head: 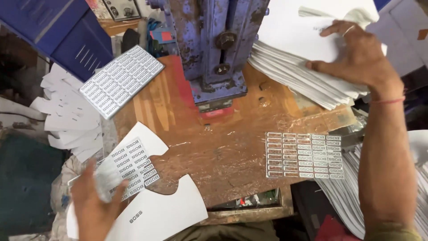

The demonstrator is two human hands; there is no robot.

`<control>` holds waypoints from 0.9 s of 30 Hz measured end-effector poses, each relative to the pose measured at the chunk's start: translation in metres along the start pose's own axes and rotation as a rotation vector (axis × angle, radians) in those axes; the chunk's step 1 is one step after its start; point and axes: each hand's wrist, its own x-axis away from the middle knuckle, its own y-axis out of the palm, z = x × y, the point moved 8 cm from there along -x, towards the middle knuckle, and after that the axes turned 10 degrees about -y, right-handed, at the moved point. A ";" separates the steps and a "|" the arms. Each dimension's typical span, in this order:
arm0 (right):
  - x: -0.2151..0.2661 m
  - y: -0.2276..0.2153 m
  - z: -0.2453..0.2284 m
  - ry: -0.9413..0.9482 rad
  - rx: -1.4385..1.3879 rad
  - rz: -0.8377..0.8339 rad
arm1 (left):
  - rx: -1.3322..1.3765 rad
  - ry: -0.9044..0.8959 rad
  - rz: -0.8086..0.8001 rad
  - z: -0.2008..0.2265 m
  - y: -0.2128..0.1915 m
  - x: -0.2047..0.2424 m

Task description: The person repeatedly places a sheet of small rectangular stickers onto a white, guitar-shaped cardboard cutout. They align the sticker sheet on the cutout, press it down, and then peel the sticker sheet off, leaving the stickers adhered to the surface. This process is repeated multiple times with different sticker sheets.

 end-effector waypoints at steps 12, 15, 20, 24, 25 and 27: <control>0.221 0.114 0.006 0.337 0.049 0.014 | 0.946 -0.039 -0.652 0.138 0.078 -0.055; 0.175 0.068 -0.166 0.291 0.229 -0.007 | 1.441 -0.201 -1.030 0.134 0.119 -0.060; 0.146 0.053 -0.303 -0.276 -0.877 -0.110 | 0.614 0.251 -0.883 0.187 0.116 -0.030; 0.149 0.126 -0.211 0.373 -0.671 -0.309 | 0.217 0.298 -0.535 0.209 0.115 0.000; 0.123 0.119 -0.208 0.203 -0.574 -0.211 | 0.200 0.347 -0.386 0.210 0.116 -0.007; 0.089 0.133 -0.197 0.046 -0.471 -0.118 | 0.186 0.403 -0.243 0.215 0.120 -0.031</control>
